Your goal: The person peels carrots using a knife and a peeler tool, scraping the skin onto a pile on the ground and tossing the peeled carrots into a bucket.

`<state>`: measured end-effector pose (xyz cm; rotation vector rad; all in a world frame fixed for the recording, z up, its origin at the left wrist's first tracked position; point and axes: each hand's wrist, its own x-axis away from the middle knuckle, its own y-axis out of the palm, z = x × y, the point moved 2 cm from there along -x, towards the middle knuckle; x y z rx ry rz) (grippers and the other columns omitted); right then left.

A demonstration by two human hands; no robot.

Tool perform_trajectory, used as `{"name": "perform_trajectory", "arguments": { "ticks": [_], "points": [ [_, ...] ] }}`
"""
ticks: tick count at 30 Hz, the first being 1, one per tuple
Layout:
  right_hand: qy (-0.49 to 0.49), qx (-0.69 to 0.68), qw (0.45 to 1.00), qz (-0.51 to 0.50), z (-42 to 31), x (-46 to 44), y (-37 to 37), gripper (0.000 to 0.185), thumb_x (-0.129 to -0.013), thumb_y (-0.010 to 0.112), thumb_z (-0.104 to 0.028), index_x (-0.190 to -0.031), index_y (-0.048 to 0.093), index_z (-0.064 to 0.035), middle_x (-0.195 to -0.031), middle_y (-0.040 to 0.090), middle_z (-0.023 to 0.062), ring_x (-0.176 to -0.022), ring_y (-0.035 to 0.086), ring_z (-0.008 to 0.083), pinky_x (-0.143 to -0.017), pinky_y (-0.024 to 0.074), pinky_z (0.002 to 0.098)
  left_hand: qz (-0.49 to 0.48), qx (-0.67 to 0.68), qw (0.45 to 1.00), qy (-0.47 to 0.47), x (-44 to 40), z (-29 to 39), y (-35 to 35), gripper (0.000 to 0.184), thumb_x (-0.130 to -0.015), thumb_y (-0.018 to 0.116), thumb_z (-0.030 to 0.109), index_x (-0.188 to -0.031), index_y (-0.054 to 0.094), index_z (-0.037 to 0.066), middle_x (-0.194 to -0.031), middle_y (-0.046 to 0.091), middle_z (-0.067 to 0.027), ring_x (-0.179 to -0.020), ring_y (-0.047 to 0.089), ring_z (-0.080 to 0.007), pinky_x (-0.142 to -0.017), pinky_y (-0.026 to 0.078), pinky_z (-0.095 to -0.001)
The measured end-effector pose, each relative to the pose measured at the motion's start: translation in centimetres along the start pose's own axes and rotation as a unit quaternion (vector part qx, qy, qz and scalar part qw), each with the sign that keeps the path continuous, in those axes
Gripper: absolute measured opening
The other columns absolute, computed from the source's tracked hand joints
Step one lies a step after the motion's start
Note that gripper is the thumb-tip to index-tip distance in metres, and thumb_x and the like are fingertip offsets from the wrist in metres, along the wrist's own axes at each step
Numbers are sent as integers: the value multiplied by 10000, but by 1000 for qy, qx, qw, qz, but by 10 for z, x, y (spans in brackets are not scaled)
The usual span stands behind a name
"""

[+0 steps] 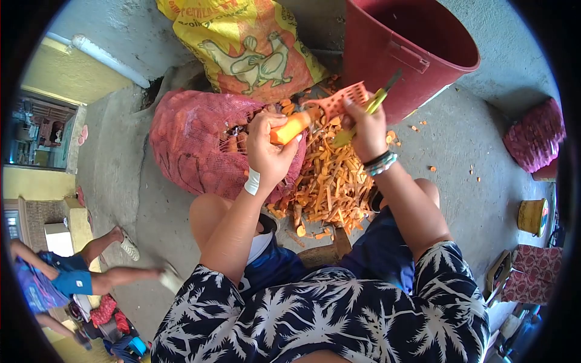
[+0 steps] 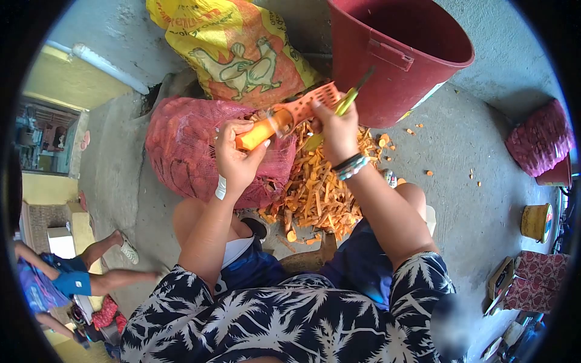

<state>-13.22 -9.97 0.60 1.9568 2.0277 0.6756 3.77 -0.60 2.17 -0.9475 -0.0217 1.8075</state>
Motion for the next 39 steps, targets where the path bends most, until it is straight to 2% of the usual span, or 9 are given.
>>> {"name": "perform_trajectory", "arguments": {
  "ticks": [9,15,22,23,26,28,32,35,39],
  "points": [
    [-25,-37,966,256,15,-69,-83,226,-772,558,39,-904,405,-64,-675,528,48,-470,484,143,-388,393,270,-9,-27,1000,-7,2,0,-12,311,-645,689,-10,-889,497,5,-948,522,-128,-877,558,-220,-750,459,-299],
    [-57,-59,970,231,-8,-63,-88,159,-790,556,30,-869,477,-83,-701,548,15,-509,470,111,-456,387,234,-340,-323,854,-223,-16,-12,5,311,-616,684,161,-888,574,55,-1005,540,-164,-865,579,-312,-774,482,-380],
    [-36,-55,971,230,-11,-66,-84,157,-798,551,11,-886,445,-64,-715,575,57,-464,483,131,-412,388,263,-45,-62,994,81,-187,101,-23,161,-764,685,122,-878,617,32,-761,626,-11,-678,561,-68,-597,448,-205],
    [-26,-65,974,216,-10,-66,-83,149,-798,550,12,-878,447,-62,-714,578,59,-465,481,130,-414,389,264,67,26,996,54,-186,143,-25,615,-775,660,172,-1295,355,52,-1213,439,-183,-936,564,-232,-665,526,-271],
    [-5,-76,980,184,-8,-70,-82,138,-802,545,16,-869,451,-59,-715,581,61,-473,480,128,-419,392,265,120,-35,984,125,-191,99,-42,484,-787,645,182,-1186,445,-5,-1093,524,-177,-893,580,-204,-709,519,-278],
    [9,-74,983,167,-8,-72,-81,134,-804,541,19,-867,452,-59,-715,581,61,-481,481,126,-424,394,265,66,-97,986,122,-174,26,-50,114,-775,671,117,-720,606,40,-699,599,13,-610,520,-60,-550,417,-202],
    [41,-79,989,121,-8,-74,-68,121,-811,531,23,-866,465,-61,-719,571,54,-512,484,120,-448,403,263,-116,-185,961,-169,-64,-191,-30,126,-814,580,151,-872,638,55,-866,653,-94,-789,619,-191,-695,469,-349],
    [67,-75,988,117,0,-78,-61,121,-812,529,27,-878,485,-64,-732,563,43,-534,468,108,-471,404,251,-523,-434,681,-273,55,-332,-17,323,-839,463,258,-1021,592,24,-1036,583,-214,-927,577,-344,-773,466,-434],
    [57,-67,989,117,2,-78,-50,116,-819,512,37,-885,486,-55,-749,559,43,-544,466,104,-487,400,235,-348,-469,632,-509,103,-314,-40,507,-832,533,294,-1266,398,67,-1173,536,-135,-1017,556,-265,-815,485,-357]
  ]
}}
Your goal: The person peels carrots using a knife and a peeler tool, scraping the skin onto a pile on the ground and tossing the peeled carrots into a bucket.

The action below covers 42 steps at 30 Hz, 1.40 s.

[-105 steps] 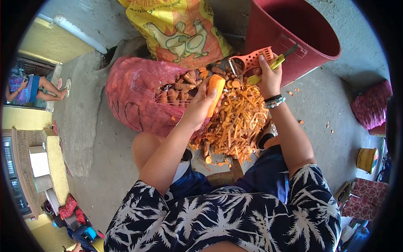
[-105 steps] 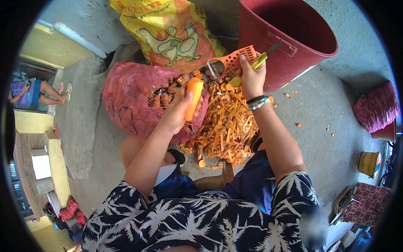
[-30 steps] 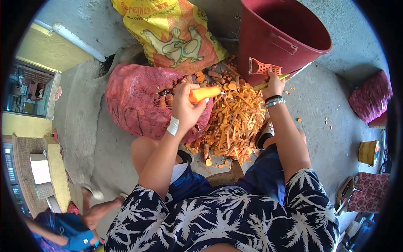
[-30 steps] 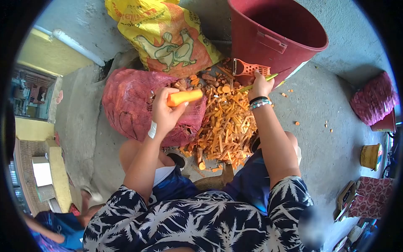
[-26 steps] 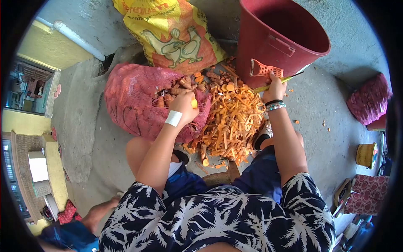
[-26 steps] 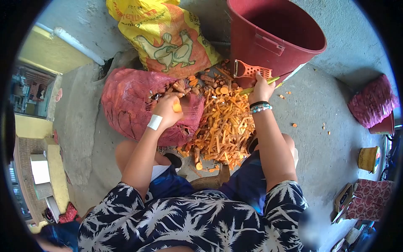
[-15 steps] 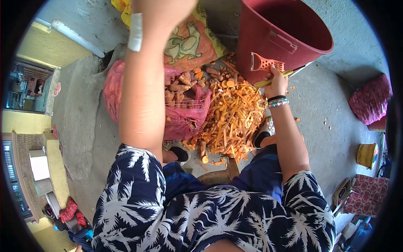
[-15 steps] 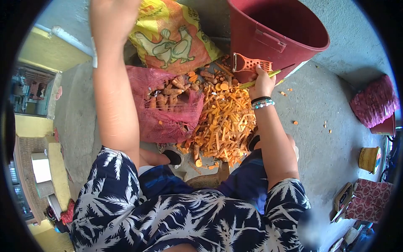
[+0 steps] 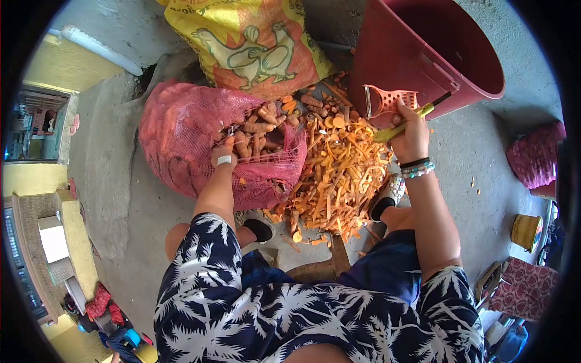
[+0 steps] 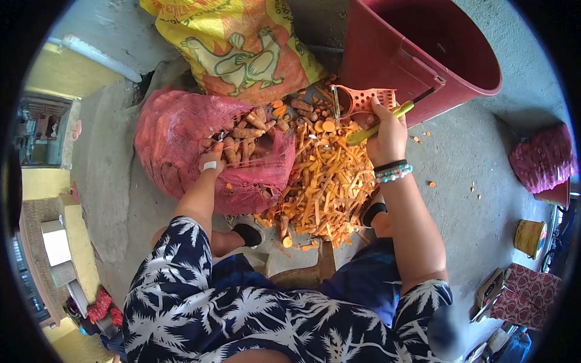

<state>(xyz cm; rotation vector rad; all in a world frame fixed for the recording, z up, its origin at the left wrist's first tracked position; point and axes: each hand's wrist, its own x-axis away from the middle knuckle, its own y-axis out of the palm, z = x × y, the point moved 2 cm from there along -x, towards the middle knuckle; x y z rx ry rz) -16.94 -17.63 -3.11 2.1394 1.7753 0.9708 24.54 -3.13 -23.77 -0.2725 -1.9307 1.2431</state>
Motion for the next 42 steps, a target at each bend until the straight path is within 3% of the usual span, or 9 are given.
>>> {"name": "perform_trajectory", "arguments": {
  "ticks": [5,17,22,26,29,33,35,39,42],
  "points": [
    [22,-4,1000,-10,11,-6,-7,98,-826,508,34,-885,482,-41,-761,561,56,-553,474,109,-486,390,229,-11,-17,995,-96,-12,-4,5,531,-792,612,297,-1248,424,101,-1162,552,-85,-1004,572,-196,-806,494,-331],
    [41,19,999,-7,23,2,-6,144,-809,565,5,-900,468,-49,-749,566,58,-522,485,113,-461,397,241,-44,-28,997,60,2,23,-57,439,-727,614,317,-1078,582,57,-1110,578,-134,-990,579,-268,-810,486,-367],
    [36,28,999,-21,15,9,-7,144,-802,569,10,-896,481,-54,-721,568,51,-512,489,114,-453,392,245,-68,9,984,166,37,37,-109,382,-658,637,361,-683,618,-20,-706,620,-132,-633,610,-235,-587,471,-346],
    [57,15,995,-75,13,16,-3,133,-799,564,16,-870,477,-55,-704,574,50,-472,481,111,-436,392,243,-195,114,960,165,83,22,-157,322,-659,638,308,-705,622,-10,-684,619,-107,-596,601,-189,-561,476,-290],
    [80,116,974,-178,11,30,4,168,-808,550,8,-948,476,-49,-711,584,46,-465,483,81,-402,385,197,-246,275,905,211,122,3,-179,374,-701,609,234,-941,596,-52,-803,617,-142,-714,621,-168,-606,512,-305],
    [-34,461,807,-368,15,57,4,404,-784,593,-26,-1157,437,-27,-833,594,54,-684,579,120,-594,483,238,-312,607,612,399,198,-5,-186,648,-685,587,160,-1259,344,-20,-1044,557,-145,-837,592,-199,-665,512,-305],
    [-14,335,847,-413,40,75,-6,422,-809,547,-9,-1207,405,-16,-978,566,75,-782,565,140,-596,479,232,-291,640,573,421,238,10,-178,636,-675,627,131,-1240,356,19,-1021,552,-138,-789,584,-198,-610,490,-292],
    [-145,539,702,-442,25,121,-5,320,-786,567,-60,-1076,441,-7,-882,530,167,-769,545,252,-666,432,327,-244,596,660,388,258,36,-149,456,-751,683,155,-1117,451,12,-900,540,-45,-731,536,-116,-606,462,-245],
    [-144,533,708,-440,11,132,-2,266,-740,549,-37,-976,431,1,-775,523,212,-757,540,348,-659,416,390,-232,518,743,356,268,43,-145,474,-759,689,171,-1130,453,-6,-937,536,-39,-789,524,-103,-667,452,-237]
  ]
}}
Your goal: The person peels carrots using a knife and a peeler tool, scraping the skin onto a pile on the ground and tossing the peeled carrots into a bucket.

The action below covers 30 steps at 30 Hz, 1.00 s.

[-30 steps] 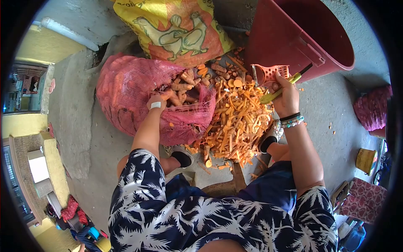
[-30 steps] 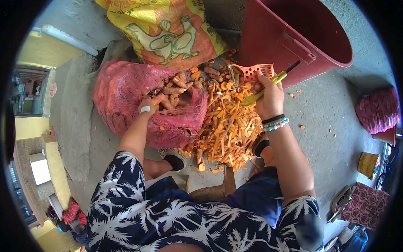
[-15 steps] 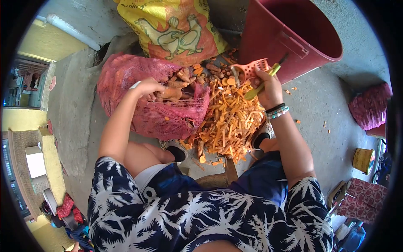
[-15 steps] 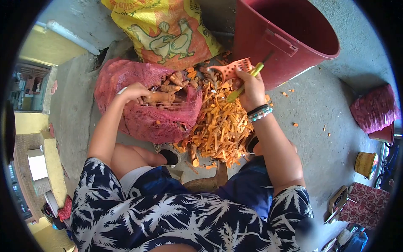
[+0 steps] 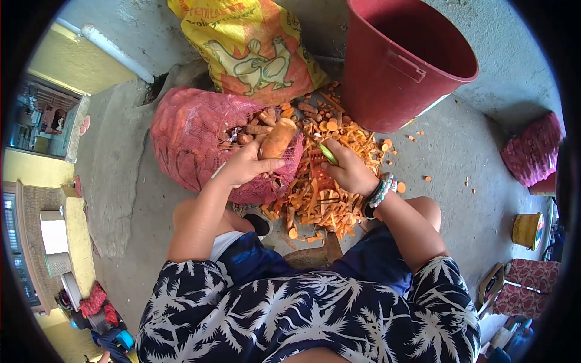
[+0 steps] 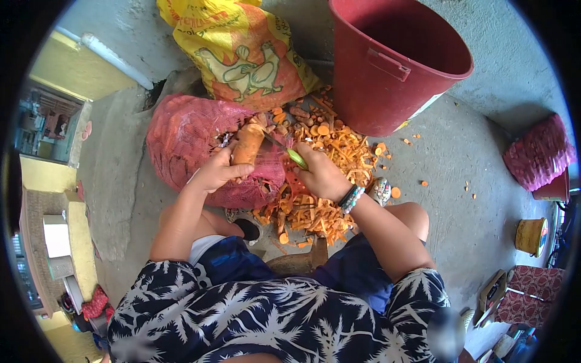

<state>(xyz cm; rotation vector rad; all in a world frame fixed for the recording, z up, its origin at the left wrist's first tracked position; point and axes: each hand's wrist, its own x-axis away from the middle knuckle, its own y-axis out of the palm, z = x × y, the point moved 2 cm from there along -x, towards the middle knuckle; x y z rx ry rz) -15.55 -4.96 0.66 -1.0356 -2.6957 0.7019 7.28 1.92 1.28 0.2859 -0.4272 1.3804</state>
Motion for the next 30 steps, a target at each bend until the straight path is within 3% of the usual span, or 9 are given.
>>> {"name": "perform_trajectory", "arguments": {
  "ticks": [5,8,13,20,23,26,27,29,30],
  "points": [
    [-15,17,1000,5,-3,2,-5,259,-716,531,-9,-960,446,1,-767,554,227,-786,553,391,-659,429,421,9,-59,995,76,-1,9,20,485,-774,664,116,-1169,408,-1,-800,495,6,-618,464,-57,-527,396,-205],
    [-9,2,1000,-20,-1,0,-3,225,-760,556,-36,-951,439,-8,-752,505,180,-733,523,323,-653,405,369,11,-81,993,86,-1,11,22,505,-770,668,119,-1182,404,-8,-821,505,7,-643,473,-52,-545,406,-204],
    [1,-11,998,-57,-2,-5,-4,214,-758,535,-20,-947,438,-7,-781,509,172,-768,527,290,-668,403,361,6,-85,990,115,-5,4,19,446,-753,681,141,-1097,462,-41,-935,551,-50,-827,516,-100,-763,440,-258],
    [-10,-14,999,-49,2,-12,0,191,-772,521,-26,-957,476,-13,-787,565,190,-768,567,326,-663,433,386,-41,-84,990,103,-3,5,15,566,-742,681,87,-1215,394,-31,-1038,517,-59,-939,499,-109,-817,424,-263],
    [-23,-3,999,-41,14,-23,4,179,-771,509,-19,-948,483,-13,-799,564,193,-778,569,314,-661,432,386,-40,-106,979,170,-4,4,17,556,-733,681,77,-1200,403,-39,-1016,527,-57,-925,508,-110,-804,431,-267],
    [64,8,995,-76,51,-40,24,234,-758,504,-49,-987,481,-7,-822,565,183,-776,553,297,-703,437,388,58,-372,921,104,-13,4,4,479,-723,691,139,-1108,462,-30,-932,554,-43,-844,528,-108,-748,444,-255],
    [117,1,990,-82,60,-44,32,192,-759,493,-71,-940,500,-6,-816,578,199,-778,569,323,-715,454,398,59,-372,920,107,-17,-7,3,479,-723,691,139,-1108,462,-30,-932,554,-43,-844,528,-108,-748,444,-255],
    [148,39,985,-79,79,-49,43,229,-754,494,-109,-955,514,-1,-834,598,206,-805,582,339,-749,462,412,44,-82,992,87,-27,-43,4,457,-722,689,142,-1098,474,-5,-921,550,-30,-823,520,-106,-751,433,-252],
    [147,105,981,-67,97,-49,51,248,-756,498,-124,-966,515,8,-853,601,214,-831,584,346,-754,463,416,-57,-30,990,125,-14,-19,20,471,-724,685,128,-1127,468,18,-945,535,-14,-847,505,-103,-775,417,-254]
  ]
}}
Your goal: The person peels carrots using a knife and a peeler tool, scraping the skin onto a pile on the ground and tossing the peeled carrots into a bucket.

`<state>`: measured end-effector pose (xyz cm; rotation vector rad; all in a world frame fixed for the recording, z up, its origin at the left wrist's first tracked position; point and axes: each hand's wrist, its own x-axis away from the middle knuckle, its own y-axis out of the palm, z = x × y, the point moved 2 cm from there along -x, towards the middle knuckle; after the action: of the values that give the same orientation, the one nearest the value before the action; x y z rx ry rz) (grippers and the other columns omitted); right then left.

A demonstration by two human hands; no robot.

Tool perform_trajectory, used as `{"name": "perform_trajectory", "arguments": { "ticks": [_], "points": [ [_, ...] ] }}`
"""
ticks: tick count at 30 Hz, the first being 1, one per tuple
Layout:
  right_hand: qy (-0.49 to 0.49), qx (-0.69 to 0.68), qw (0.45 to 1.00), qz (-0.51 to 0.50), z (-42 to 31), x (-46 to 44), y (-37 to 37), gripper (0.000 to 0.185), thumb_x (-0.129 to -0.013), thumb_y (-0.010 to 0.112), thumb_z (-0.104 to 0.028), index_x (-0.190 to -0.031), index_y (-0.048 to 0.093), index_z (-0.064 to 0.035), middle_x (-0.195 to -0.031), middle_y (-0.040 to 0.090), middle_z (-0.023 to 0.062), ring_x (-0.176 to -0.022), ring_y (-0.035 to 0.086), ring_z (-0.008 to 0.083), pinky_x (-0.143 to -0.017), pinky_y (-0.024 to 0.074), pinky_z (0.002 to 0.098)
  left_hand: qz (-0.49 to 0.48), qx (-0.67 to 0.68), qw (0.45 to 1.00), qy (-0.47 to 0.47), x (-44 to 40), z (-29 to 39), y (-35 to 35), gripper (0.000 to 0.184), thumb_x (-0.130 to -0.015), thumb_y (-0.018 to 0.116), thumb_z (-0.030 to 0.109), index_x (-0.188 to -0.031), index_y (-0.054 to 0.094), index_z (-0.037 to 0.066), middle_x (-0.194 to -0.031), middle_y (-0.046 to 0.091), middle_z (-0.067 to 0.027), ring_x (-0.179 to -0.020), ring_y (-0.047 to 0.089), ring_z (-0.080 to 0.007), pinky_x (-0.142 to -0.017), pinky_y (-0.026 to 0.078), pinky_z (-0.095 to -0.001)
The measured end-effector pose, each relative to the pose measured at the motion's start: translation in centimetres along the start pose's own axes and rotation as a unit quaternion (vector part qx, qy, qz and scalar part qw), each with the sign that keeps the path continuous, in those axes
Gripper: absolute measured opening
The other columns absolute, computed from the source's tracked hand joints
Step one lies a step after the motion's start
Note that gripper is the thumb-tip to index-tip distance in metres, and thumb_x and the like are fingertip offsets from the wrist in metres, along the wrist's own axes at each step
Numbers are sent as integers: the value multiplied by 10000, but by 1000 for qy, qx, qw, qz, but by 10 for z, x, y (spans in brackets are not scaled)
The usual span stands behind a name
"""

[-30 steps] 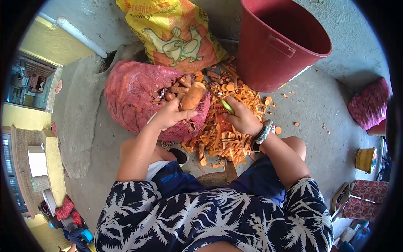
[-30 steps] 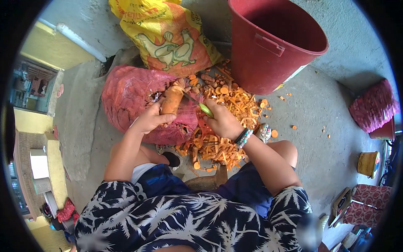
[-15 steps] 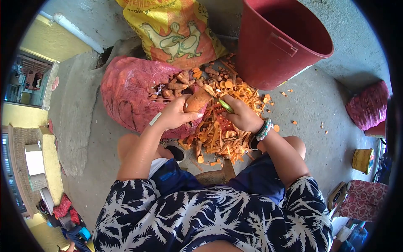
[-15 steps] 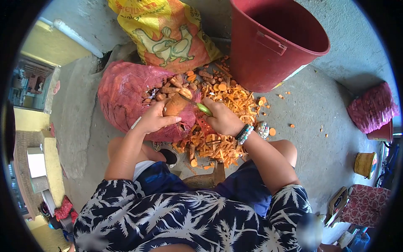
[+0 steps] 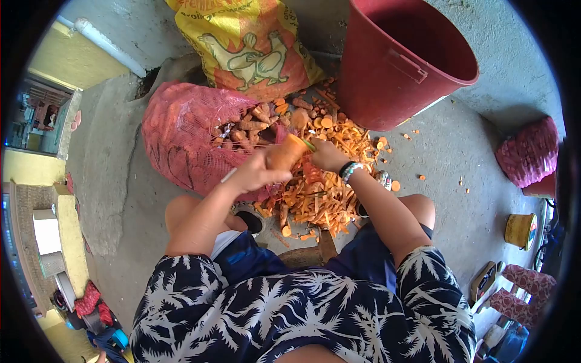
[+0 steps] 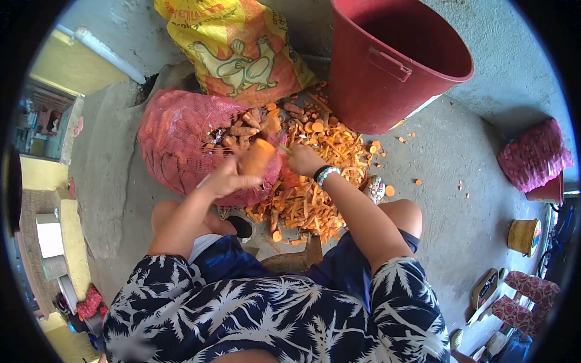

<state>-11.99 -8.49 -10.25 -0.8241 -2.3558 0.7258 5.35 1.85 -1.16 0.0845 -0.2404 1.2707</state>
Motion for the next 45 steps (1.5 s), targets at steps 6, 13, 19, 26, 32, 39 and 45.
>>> {"name": "perform_trajectory", "arguments": {
  "ticks": [6,13,19,26,32,39,45],
  "points": [
    [69,176,967,-171,26,5,34,292,-805,501,-213,-938,540,45,-901,603,226,-878,581,356,-745,464,424,67,190,979,34,-13,-10,15,545,-739,712,209,-1181,445,35,-1020,526,-42,-963,506,-139,-882,388,-290],
    [43,108,989,-95,30,14,25,255,-775,509,-142,-973,496,17,-869,593,192,-758,593,303,-658,462,409,127,236,964,5,-20,-7,1,441,-763,690,189,-1131,493,48,-1064,540,-43,-969,511,-138,-879,393,-281],
    [214,-501,829,-127,-13,47,11,225,-786,510,-1,-1005,466,-23,-635,507,50,-422,387,117,-383,316,270,225,281,929,-83,-25,-18,-23,398,-754,688,141,-1104,515,62,-1051,570,-68,-927,553,-134,-811,433,-263],
    [131,-431,889,-79,-39,58,-2,379,-776,514,-23,-1147,436,-26,-704,526,42,-509,451,114,-441,364,260,127,336,927,-103,-25,-20,-6,417,-757,670,122,-1115,490,6,-989,569,-76,-864,583,-181,-758,481,-295],
    [-60,-94,993,46,-44,60,-40,226,-731,518,-63,-950,480,-18,-786,574,229,-774,573,368,-670,440,420,43,132,988,-61,-21,-17,3,471,-670,699,110,-1086,515,-13,-936,585,-59,-812,580,-150,-730,468,-290],
    [-135,-78,987,35,-67,72,-57,209,-708,489,-18,-915,487,2,-743,560,224,-746,562,373,-650,433,418,222,-227,947,55,-20,7,-1,499,-542,737,137,-981,555,-15,-894,621,-151,-810,613,-235,-730,468,-322],
    [-140,-100,984,42,-66,70,-55,202,-702,490,-13,-901,475,16,-735,557,227,-747,561,378,-642,430,417,212,-238,946,59,-13,19,6,522,-576,689,103,-1054,527,-31,-865,623,-142,-780,615,-198,-706,471,-302]
  ]
}}
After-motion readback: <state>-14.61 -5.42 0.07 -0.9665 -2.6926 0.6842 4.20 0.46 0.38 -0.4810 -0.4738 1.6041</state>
